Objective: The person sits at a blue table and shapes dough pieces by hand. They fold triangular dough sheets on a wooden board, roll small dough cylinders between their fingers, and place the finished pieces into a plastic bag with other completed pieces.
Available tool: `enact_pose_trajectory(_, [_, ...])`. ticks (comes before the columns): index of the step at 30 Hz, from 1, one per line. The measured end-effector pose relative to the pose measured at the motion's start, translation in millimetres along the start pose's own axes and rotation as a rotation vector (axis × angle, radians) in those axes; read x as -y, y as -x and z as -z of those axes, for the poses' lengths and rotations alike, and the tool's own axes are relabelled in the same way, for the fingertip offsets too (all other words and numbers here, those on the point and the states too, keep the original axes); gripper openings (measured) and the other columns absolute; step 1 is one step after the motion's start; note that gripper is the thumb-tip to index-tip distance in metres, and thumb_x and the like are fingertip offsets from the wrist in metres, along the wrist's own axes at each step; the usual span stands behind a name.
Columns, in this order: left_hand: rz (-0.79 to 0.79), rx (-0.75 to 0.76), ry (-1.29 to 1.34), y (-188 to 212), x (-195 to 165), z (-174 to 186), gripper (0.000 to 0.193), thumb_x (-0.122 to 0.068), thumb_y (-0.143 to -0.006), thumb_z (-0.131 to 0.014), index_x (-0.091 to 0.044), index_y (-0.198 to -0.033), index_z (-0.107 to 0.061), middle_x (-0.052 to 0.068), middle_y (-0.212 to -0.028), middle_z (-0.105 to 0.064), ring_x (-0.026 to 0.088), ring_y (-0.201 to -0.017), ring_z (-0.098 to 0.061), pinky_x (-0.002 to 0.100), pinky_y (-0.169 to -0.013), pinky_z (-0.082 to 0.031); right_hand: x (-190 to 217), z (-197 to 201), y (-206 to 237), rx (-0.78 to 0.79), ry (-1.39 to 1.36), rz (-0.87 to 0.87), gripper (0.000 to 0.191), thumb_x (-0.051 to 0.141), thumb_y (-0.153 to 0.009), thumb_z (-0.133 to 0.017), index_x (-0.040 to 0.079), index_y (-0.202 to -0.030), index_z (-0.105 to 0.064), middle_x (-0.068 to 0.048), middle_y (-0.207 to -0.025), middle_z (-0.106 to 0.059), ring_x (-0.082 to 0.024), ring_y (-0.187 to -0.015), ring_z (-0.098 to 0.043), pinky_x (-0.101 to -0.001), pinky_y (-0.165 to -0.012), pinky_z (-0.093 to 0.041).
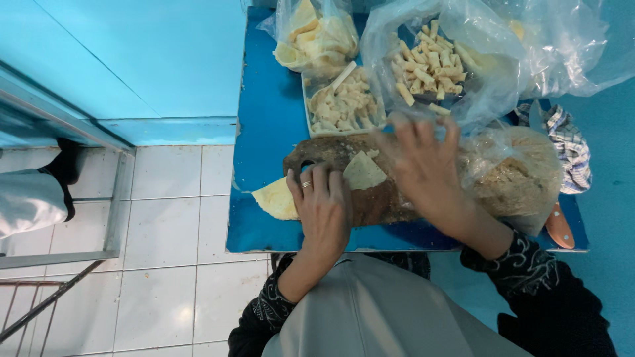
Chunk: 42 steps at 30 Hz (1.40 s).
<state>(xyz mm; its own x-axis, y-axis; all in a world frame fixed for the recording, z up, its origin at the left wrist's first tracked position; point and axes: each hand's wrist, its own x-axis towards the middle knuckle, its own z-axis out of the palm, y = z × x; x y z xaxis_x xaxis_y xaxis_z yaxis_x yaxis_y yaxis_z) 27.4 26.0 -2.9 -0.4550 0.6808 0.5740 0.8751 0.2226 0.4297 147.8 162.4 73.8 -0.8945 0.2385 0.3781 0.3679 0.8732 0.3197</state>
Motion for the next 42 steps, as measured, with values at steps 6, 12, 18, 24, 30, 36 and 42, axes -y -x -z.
enact_pose_trajectory(6, [0.023,0.002,-0.070,-3,-2,-3,0.013,-0.012,-0.092,-0.066,-0.001,-0.099,-0.064,0.017,-0.118,-0.060,0.037,-0.120,-0.054,0.066,-0.117,-0.027,-13,-14,-19,-0.005,0.042,0.007,0.040,0.012,-0.093,-0.066,0.006,-0.133,-0.067,-0.011,-0.129,-0.048,-0.029,-0.122,-0.045,-0.0518,-0.106,-0.033])
enact_pose_trajectory(12, [0.036,0.043,-0.050,-1,-3,-2,0.008,-0.010,-0.093,-0.065,-0.004,-0.098,-0.065,0.015,-0.116,-0.060,0.036,-0.118,-0.054,0.065,-0.114,-0.029,-16,-4,-3,0.004,-0.253,0.009,0.046,0.003,-0.085,-0.067,0.013,-0.130,-0.070,-0.007,-0.133,-0.055,-0.026,-0.126,-0.048,-0.0503,-0.105,-0.033])
enact_pose_trajectory(18, [0.044,-0.001,-0.037,-1,-4,0,0.016,-0.012,-0.091,-0.068,-0.002,-0.104,-0.066,0.015,-0.118,-0.060,0.035,-0.115,-0.054,0.065,-0.113,-0.028,-5,-13,-8,-0.011,-0.221,0.015,0.029,0.016,-0.085,-0.075,0.012,-0.113,-0.071,-0.009,-0.127,-0.054,-0.030,-0.119,-0.047,-0.0520,-0.099,-0.032])
enact_pose_trajectory(24, [0.026,0.009,-0.050,-1,-1,0,0.017,-0.010,-0.092,-0.067,0.000,-0.105,-0.065,0.017,-0.118,-0.059,0.036,-0.116,-0.054,0.064,-0.115,-0.028,-3,-18,-16,0.002,-0.092,0.026,0.008,0.015,-0.086,-0.074,0.009,-0.090,-0.070,-0.007,-0.122,-0.054,-0.027,-0.119,-0.048,-0.0506,-0.101,-0.032])
enact_pose_trajectory(30, [0.005,0.010,-0.031,-2,-2,0,0.013,-0.007,-0.091,-0.065,-0.002,-0.103,-0.064,0.016,-0.114,-0.061,0.035,-0.113,-0.055,0.062,-0.114,-0.030,-20,-20,-24,-0.138,-0.148,-0.039,0.010,0.015,-0.092,-0.074,0.006,-0.096,-0.072,-0.010,-0.126,-0.052,-0.030,-0.122,-0.046,-0.0510,-0.103,-0.031])
enact_pose_trajectory(36, [0.025,0.077,0.054,-3,-2,3,0.009,-0.009,-0.097,-0.066,-0.003,-0.103,-0.063,0.015,-0.100,-0.063,0.035,-0.103,-0.060,0.056,-0.110,-0.038,-24,-20,-18,-0.045,-0.028,-0.006,0.010,0.011,-0.092,-0.072,0.006,-0.099,-0.077,-0.010,-0.134,-0.056,-0.029,-0.131,-0.047,-0.0499,-0.109,-0.031])
enact_pose_trajectory(42, [0.006,0.021,0.082,-3,-1,9,0.024,-0.003,-0.096,-0.063,-0.001,-0.120,-0.063,0.015,-0.106,-0.065,0.033,-0.105,-0.061,0.053,-0.109,-0.040,-36,23,15,-0.022,-0.390,-0.067,0.027,0.004,-0.093,-0.063,0.006,-0.118,-0.071,-0.014,-0.129,-0.069,-0.029,-0.117,-0.064,-0.0508,-0.100,-0.040])
